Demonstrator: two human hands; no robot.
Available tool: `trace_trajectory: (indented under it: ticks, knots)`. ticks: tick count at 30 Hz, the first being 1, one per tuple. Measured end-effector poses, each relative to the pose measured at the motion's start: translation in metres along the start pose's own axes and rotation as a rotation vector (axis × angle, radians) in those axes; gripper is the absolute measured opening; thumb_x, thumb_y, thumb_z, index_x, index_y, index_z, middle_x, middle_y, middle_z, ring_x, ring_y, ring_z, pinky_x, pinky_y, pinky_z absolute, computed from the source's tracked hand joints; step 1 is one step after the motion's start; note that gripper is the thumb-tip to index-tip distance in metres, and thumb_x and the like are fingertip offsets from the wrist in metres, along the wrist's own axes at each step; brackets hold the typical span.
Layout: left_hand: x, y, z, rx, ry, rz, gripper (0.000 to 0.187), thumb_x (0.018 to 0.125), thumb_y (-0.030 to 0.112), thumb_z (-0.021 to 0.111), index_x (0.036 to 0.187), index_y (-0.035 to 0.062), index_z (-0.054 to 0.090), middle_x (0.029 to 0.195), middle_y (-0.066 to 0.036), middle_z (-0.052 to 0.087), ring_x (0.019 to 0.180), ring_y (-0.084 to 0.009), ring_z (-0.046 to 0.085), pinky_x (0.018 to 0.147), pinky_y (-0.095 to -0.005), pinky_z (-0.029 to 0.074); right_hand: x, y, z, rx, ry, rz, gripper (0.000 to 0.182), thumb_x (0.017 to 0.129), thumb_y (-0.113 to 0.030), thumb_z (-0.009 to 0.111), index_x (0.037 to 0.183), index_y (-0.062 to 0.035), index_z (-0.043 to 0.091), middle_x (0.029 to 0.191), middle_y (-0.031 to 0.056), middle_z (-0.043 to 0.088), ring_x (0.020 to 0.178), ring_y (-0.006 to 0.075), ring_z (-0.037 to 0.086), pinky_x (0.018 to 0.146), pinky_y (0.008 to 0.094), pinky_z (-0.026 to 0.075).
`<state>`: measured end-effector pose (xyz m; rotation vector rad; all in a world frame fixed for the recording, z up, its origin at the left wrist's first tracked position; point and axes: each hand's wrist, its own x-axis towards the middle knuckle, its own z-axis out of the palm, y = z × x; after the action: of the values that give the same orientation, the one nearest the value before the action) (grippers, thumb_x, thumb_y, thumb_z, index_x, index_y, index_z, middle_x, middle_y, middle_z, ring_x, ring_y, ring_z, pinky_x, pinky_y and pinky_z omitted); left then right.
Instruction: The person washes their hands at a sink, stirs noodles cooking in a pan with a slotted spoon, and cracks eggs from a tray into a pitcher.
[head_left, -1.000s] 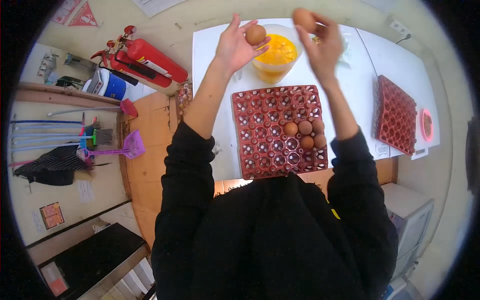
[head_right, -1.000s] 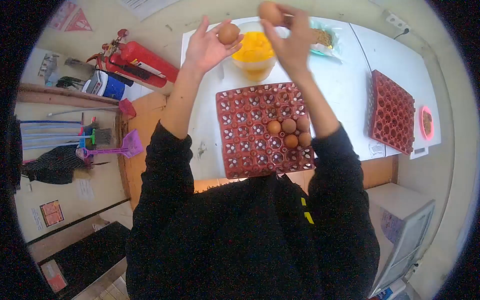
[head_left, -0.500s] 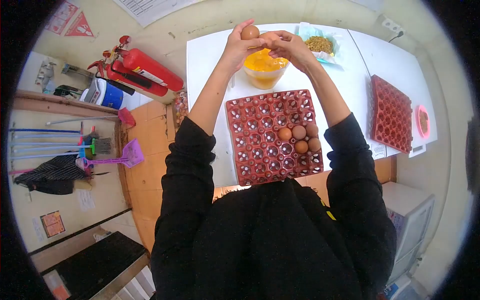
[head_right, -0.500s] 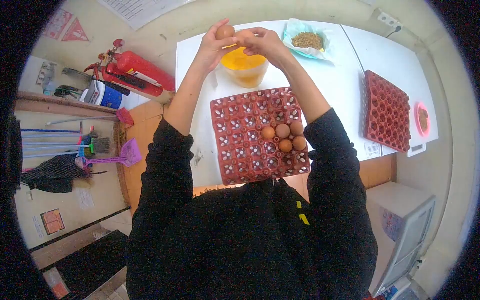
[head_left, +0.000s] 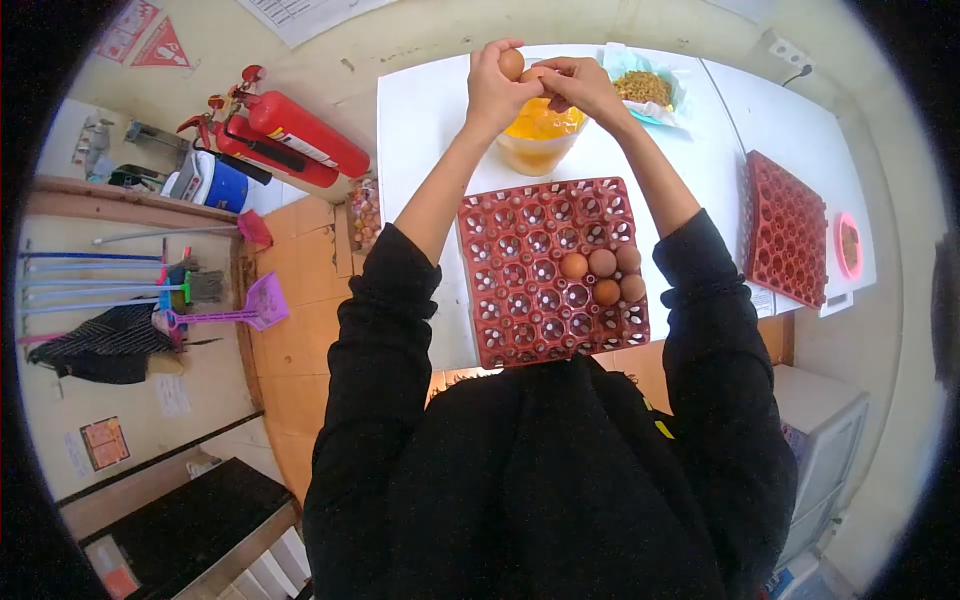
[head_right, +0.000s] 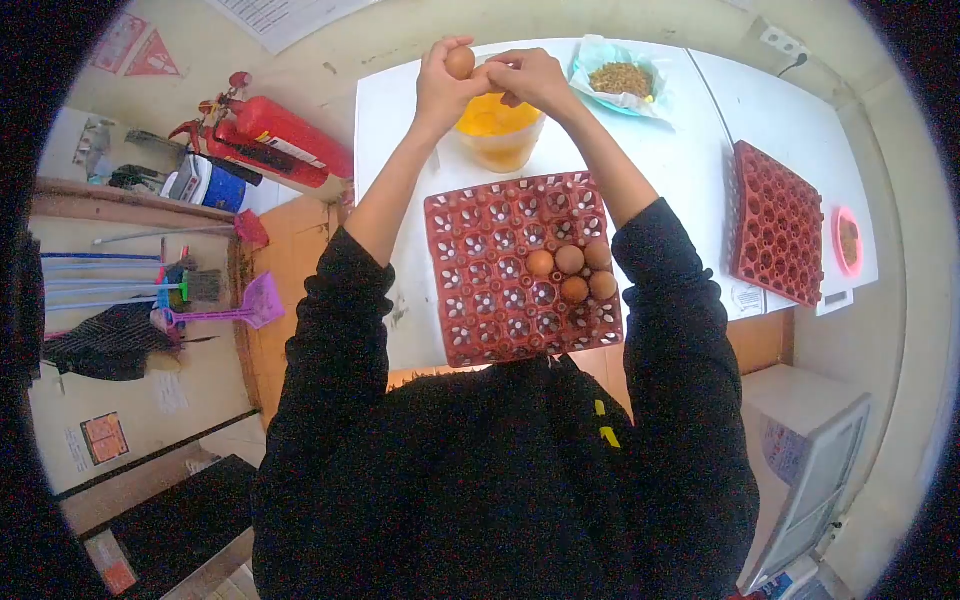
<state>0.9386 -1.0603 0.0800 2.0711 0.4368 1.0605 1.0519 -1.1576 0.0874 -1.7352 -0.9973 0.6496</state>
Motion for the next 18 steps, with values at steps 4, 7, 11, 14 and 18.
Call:
trace_trajectory:
  ticks: [4,7,11,14,18]
  knots:
    - [0.002,-0.006,0.0,0.02,-0.016,0.016,0.048,0.06,0.014,0.068,0.104,0.0083,0.049,0.103,-0.012,0.046,0.093,-0.023,0.049,0.08,-0.0298,0.041,0.012,0.013,-0.006,-0.142,-0.037,-0.133,0.034,0.071,-0.022,0.057,0.1,-0.0043,0.06,0.073,0.0112,0.062,0.063,0.016,0.061,0.062,0.0264,0.049]
    - [0.004,-0.007,-0.007,0.008,-0.056,0.042,0.047,0.062,0.013,0.067,0.105,0.0089,0.048,0.104,-0.012,0.044,0.094,-0.0228,0.048,0.08,-0.0299,0.041,0.009,0.012,-0.013,-0.32,-0.013,-0.235,0.031,0.074,-0.018,0.056,0.102,-0.0082,0.059,0.078,0.0125,0.062,0.07,0.0198,0.06,0.066,0.0296,0.048]
    - [0.002,-0.001,-0.009,-0.017,-0.142,0.115,0.044,0.065,0.01,0.064,0.106,0.0088,0.047,0.103,-0.012,0.043,0.096,-0.0232,0.047,0.082,-0.0326,0.04,0.007,0.012,-0.008,-0.544,0.124,-0.63,0.028,0.076,-0.013,0.053,0.104,-0.0101,0.058,0.091,0.0129,0.058,0.08,0.0271,0.057,0.07,0.0331,0.046]
    - [0.0,0.009,-0.019,0.168,-0.145,0.329,0.042,0.067,0.006,0.062,0.106,0.0088,0.047,0.104,-0.011,0.042,0.096,-0.0233,0.047,0.08,-0.0317,0.044,-0.005,0.003,-0.002,-0.695,0.257,-0.761,0.027,0.076,-0.01,0.053,0.103,-0.0095,0.058,0.094,0.0127,0.056,0.081,0.0294,0.056,0.07,0.0347,0.046]
    - [-0.001,0.022,-0.066,0.254,-0.101,0.385,0.043,0.067,0.006,0.063,0.107,0.0086,0.048,0.103,-0.01,0.042,0.095,-0.0237,0.047,0.08,-0.0307,0.045,-0.021,-0.039,0.017,-0.616,0.178,-0.562,0.028,0.074,-0.012,0.056,0.102,-0.007,0.058,0.09,0.0131,0.059,0.08,0.0267,0.058,0.072,0.0327,0.046]
